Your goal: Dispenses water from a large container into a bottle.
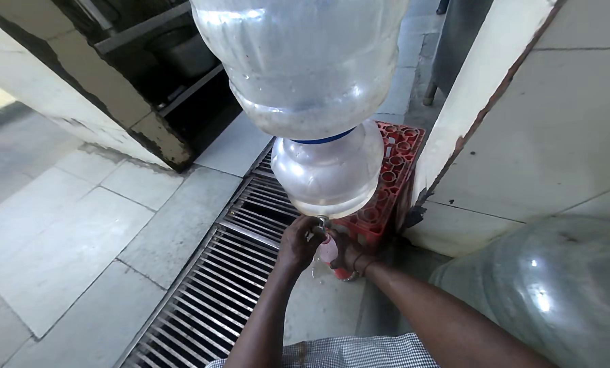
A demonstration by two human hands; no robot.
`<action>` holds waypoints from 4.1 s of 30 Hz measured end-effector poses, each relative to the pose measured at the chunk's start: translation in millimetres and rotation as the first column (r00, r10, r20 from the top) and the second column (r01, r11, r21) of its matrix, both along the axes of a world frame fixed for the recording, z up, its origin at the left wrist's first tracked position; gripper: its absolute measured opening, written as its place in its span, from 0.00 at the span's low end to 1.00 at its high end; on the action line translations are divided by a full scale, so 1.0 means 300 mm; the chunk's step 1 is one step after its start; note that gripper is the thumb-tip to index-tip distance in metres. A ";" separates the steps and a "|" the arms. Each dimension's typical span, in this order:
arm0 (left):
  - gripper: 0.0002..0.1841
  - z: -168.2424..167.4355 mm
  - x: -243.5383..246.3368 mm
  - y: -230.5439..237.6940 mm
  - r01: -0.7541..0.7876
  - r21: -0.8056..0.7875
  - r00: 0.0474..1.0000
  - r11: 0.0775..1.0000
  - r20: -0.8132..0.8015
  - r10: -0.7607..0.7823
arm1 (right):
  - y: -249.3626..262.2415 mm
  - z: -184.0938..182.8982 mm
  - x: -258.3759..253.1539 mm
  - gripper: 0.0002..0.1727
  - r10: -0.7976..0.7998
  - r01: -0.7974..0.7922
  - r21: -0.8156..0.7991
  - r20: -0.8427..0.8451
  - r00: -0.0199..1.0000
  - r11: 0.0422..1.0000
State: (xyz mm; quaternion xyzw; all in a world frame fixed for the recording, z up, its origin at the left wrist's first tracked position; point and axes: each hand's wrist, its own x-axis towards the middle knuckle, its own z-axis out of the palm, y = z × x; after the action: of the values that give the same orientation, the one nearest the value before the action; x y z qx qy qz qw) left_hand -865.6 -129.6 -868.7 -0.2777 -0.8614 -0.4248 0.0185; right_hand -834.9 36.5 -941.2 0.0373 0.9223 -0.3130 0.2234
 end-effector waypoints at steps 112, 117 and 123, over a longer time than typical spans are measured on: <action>0.11 -0.002 -0.001 0.000 -0.006 0.003 0.999 1.000 0.031 0.006 | 0.002 -0.009 0.005 0.58 -0.003 0.002 -0.017 -0.043 0.999 1.000; 0.10 0.003 0.001 0.000 -0.010 -0.013 1.000 1.000 0.021 0.011 | 0.002 0.012 0.008 0.57 -0.012 0.011 -0.016 -0.024 1.000 1.000; 0.10 -0.002 -0.002 -0.001 -0.002 -0.001 1.000 1.000 0.025 0.002 | 0.004 0.007 -0.003 0.58 0.010 -0.010 -0.001 0.002 1.000 1.000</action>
State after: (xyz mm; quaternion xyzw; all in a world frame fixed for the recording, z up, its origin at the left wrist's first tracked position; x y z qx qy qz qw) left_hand -866.4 -130.0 -869.4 -0.2717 -0.8622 -0.4276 0.0081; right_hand -835.9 37.8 -939.2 0.0329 0.9221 -0.3125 0.2257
